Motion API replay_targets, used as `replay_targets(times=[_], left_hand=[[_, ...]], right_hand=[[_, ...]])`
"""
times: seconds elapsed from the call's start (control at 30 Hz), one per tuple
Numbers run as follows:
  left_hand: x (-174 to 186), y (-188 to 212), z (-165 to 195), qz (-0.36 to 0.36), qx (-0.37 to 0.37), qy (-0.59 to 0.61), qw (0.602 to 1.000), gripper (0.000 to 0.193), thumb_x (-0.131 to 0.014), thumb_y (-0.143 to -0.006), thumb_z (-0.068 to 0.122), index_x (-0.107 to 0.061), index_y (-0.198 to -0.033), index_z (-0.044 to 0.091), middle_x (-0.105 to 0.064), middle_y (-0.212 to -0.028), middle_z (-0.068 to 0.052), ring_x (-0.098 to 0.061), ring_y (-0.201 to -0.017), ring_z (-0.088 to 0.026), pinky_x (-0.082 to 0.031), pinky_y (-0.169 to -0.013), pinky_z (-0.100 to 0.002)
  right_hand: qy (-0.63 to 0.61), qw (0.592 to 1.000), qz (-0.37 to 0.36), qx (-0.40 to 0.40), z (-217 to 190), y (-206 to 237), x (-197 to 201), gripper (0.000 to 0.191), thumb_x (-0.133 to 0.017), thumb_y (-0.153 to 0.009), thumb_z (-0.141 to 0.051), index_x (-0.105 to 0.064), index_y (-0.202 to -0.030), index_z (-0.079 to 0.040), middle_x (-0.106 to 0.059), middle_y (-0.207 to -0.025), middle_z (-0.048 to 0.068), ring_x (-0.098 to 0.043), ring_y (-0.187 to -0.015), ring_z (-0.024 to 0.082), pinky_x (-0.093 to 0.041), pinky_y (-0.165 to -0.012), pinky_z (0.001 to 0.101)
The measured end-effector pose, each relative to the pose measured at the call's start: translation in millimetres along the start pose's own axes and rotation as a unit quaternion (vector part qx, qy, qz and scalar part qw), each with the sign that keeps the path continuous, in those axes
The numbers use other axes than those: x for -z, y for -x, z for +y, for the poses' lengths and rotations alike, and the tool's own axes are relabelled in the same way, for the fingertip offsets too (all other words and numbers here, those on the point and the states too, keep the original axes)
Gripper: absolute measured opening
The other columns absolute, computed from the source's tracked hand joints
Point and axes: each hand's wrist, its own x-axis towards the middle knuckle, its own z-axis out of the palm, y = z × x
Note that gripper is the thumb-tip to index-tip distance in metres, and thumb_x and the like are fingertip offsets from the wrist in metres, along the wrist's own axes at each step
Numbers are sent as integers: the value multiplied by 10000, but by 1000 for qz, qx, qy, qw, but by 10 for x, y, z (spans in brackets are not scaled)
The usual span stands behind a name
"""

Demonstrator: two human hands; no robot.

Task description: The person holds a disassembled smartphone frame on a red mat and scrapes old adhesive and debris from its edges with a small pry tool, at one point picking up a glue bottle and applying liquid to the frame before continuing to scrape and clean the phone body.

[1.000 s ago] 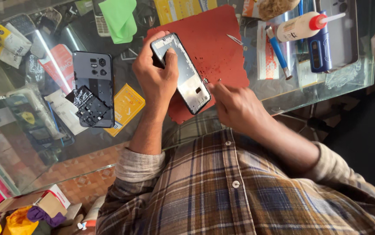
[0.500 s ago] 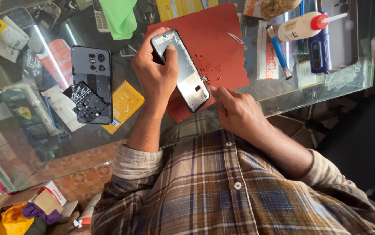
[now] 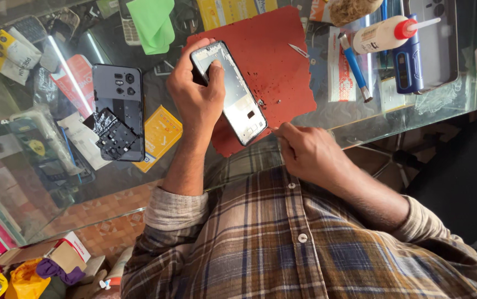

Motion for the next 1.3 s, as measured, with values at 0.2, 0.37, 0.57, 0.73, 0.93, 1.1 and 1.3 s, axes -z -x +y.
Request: replay_targets(times=[0.2, 0.37, 0.57, 0.73, 0.93, 1.1, 1.3], left_hand=[[14, -33, 37, -20, 8, 5, 1000, 311, -683, -956, 35, -670, -1256, -48, -759, -1023, -102, -691, -891, -116, -579, -811, -283], [-15, -73, 121, -24, 35, -17, 999, 331, -696, -933, 37, -669, -1254, -40, -761, -1008, -93, -722, -896, -116, -592, -803, -281], [-25, -111, 223, -14, 14, -17, 1000, 291, -701, -940, 18, -679, -1225, -36, -763, -1022, -104, -739, -910, -140, -601, -832, -295], [-18, -137, 263, -19, 32, -9, 999, 287, -696, -939, 18, -682, -1220, -33, -766, -1007, -101, -741, -892, -137, -603, -815, -291], [-28, -145, 285, -18, 33, 9, 999, 282, -685, -941, 11, -677, -1219, -38, -762, -1018, -107, -738, -899, -138, -608, -813, -290], [-33, -131, 315, -19, 30, -1, 999, 276, -682, -941, 1, -679, -1213, -43, -763, -1015, -106, -740, -903, -138, -604, -824, -292], [-27, -139, 328, -24, 42, 4, 999, 274, -676, -942, -4, -678, -1213, -48, -763, -1015, -102, -738, -898, -136, -607, -813, -290]], right_hand=[[-44, 993, 111, 19, 3, -375, 204, 223, -649, -969, -19, -582, -1179, 16, -639, -692, 139, -688, -601, 307, -528, -554, 419], [-13, 962, 216, 164, 178, -1039, 14, 146, -657, -1033, -3, -602, -1168, -15, -720, -908, 144, -743, -757, 276, -568, -607, 367], [38, 968, 202, 142, 139, -1239, -57, 138, -670, -1002, -30, -654, -1139, -41, -736, -900, 109, -720, -697, 286, -529, -555, 392], [41, 965, 213, 145, 61, -1270, -9, 116, -658, -1027, -45, -644, -1143, -52, -741, -950, 99, -729, -737, 280, -536, -574, 380], [42, 968, 202, 144, 66, -1255, -15, 125, -659, -1018, -31, -655, -1141, -45, -731, -918, 92, -721, -708, 274, -521, -549, 383], [45, 964, 212, 154, 29, -1242, 5, 149, -652, -1015, -25, -648, -1163, -43, -726, -947, 83, -717, -717, 265, -522, -552, 375], [60, 967, 195, 150, 1, -1246, 52, 205, -648, -1007, -20, -651, -1211, -20, -695, -882, 90, -694, -677, 272, -500, -528, 387]])
